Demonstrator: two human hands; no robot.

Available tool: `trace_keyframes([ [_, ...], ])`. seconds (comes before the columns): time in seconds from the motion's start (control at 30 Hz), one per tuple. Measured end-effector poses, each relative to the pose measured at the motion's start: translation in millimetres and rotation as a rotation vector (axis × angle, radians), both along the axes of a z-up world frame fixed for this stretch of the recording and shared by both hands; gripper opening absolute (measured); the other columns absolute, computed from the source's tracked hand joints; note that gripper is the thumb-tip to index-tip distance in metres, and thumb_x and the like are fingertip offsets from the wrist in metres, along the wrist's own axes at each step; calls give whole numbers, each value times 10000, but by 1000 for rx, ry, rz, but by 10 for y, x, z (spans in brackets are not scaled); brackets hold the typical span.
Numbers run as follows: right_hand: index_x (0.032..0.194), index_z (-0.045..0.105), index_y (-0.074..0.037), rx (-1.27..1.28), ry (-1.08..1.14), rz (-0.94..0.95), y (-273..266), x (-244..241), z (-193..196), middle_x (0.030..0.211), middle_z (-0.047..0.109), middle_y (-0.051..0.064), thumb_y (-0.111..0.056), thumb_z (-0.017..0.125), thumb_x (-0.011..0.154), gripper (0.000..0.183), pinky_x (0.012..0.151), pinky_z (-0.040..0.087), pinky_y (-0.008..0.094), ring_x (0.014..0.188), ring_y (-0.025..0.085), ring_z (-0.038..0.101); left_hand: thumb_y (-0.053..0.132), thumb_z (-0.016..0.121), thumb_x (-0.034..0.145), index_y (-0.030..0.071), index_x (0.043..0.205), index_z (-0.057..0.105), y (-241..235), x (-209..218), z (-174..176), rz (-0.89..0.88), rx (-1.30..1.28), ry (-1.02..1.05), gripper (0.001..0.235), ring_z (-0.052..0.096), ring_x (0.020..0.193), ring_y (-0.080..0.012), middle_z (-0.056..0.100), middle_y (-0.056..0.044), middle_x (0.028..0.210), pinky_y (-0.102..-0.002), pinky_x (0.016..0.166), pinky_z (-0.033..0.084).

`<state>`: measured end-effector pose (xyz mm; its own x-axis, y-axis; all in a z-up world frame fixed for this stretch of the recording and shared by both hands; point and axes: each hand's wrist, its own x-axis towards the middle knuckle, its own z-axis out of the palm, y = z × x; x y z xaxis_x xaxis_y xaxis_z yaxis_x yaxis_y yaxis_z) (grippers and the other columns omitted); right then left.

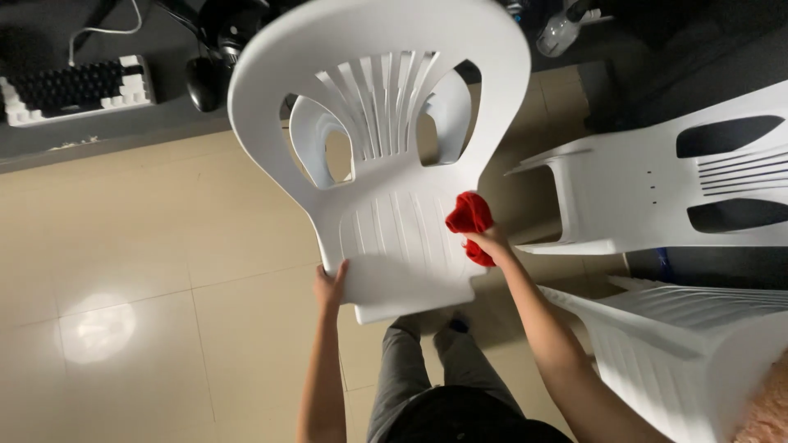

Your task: The person wipes a black mousepad with a red cloth and then cleans the surface of a white plastic chair. The person moves the chair to a different location and continues wiping it with the red cloth.

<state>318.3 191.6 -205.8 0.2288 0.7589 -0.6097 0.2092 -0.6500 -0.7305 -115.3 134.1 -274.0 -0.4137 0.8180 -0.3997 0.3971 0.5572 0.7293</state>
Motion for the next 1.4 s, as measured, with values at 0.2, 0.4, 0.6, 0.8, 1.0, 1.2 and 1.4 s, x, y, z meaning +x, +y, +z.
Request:
trace_keyframes([
  [0.2,1285,599,-57,-74,141,-4,308,-62,-789,938,738,83,-173,812,794,548,667,617,355,767,189,724,467,815,829,-63,1264,588,321,-69,-1212,-109,-233,-99,723,713,1035,-362,713,-267,1159,-455,867,574],
  [0.4,1284,615,-60,-55,112,-165,402,-203,-1324,946,749,85,-187,789,803,527,697,594,374,774,224,731,386,766,847,-20,1325,528,463,129,-1029,34,-318,-289,671,685,1091,-384,697,-248,1223,-474,869,558],
  [0.6,1240,709,17,-110,118,-128,96,-430,-1228,965,774,93,-253,819,850,487,742,593,347,816,184,738,338,687,980,-18,1338,588,202,340,-1057,-120,-110,-325,515,624,1144,-217,677,-104,1218,-336,968,473],
  [0.8,1335,590,-14,-75,306,-273,-237,-128,-726,1074,735,134,-220,796,780,626,795,607,398,913,226,729,350,635,967,29,1265,667,170,1063,-675,-227,-339,-421,439,674,949,-192,721,-75,1090,-337,762,505],
  [1.0,1403,505,-70,-35,827,-519,-372,935,-411,1249,680,98,-217,782,835,649,964,571,408,1123,226,683,327,560,1003,52,1283,635,554,2287,-535,-493,-353,-567,399,715,949,-159,750,-40,1146,-322,786,525],
  [1.2,1377,540,-57,143,1059,-869,-474,2388,-725,1262,690,116,-189,728,903,527,1031,549,457,1150,281,678,330,550,1049,56,1265,652,1078,4009,-333,-615,-414,-658,364,692,934,-140,740,-36,1148,-285,804,546],
  [1.4,1396,544,-40,340,1120,-1044,-702,3530,-650,1293,680,115,-234,686,967,492,1065,530,462,1186,289,660,336,614,1054,79,1243,648,1179,5550,-587,-894,-355,-720,321,624,847,-112,706,-52,1037,-264,702,494],
])
